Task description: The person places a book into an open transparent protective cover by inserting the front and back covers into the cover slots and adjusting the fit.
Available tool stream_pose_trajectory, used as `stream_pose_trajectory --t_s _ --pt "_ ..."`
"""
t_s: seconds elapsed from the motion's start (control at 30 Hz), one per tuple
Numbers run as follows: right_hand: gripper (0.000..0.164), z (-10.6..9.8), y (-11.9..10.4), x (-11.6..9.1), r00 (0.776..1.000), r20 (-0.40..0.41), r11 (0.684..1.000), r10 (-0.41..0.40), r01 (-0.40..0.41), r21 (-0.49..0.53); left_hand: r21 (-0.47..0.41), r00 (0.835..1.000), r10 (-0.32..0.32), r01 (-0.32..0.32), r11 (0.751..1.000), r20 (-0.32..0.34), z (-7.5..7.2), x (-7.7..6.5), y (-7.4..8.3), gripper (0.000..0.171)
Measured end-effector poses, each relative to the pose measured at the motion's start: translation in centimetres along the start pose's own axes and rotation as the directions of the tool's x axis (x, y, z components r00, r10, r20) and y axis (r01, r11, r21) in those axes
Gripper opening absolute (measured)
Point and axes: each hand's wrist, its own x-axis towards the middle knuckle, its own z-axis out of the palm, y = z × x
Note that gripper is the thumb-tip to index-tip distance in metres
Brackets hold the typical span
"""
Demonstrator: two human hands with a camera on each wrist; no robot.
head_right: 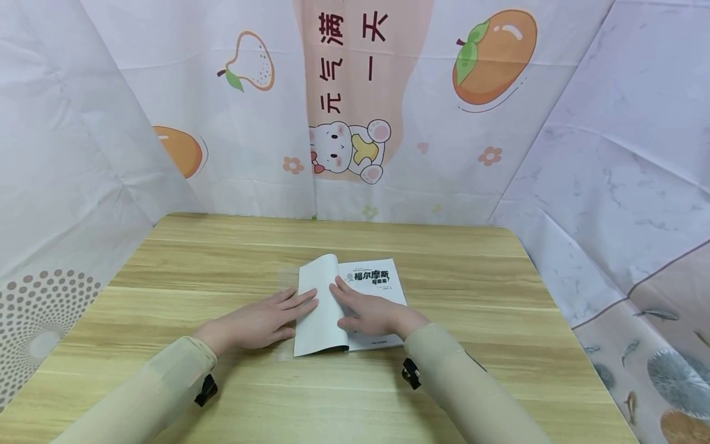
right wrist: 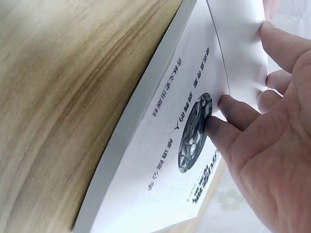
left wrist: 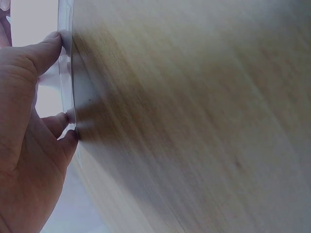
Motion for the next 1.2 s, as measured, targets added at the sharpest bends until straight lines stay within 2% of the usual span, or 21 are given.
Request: stream_pose_trajectory --t_s 0.37,1.2 --pt "0.070 -0.04 -0.26 -0.12 1.000 -0.005 1.000 -0.024 0.024 0.002 -0.001 1.000 -0.001 0.001 1.000 0.002 0.02 0.08 0.03 0.066" --pt "0.069 0.31 -0.36 0.01 1.000 -0.007 0.999 -0.021 0.021 -0.025 -0.004 1.000 0.020 -0.020 1.000 -0.021 0.21 0.16 0.01 0.067"
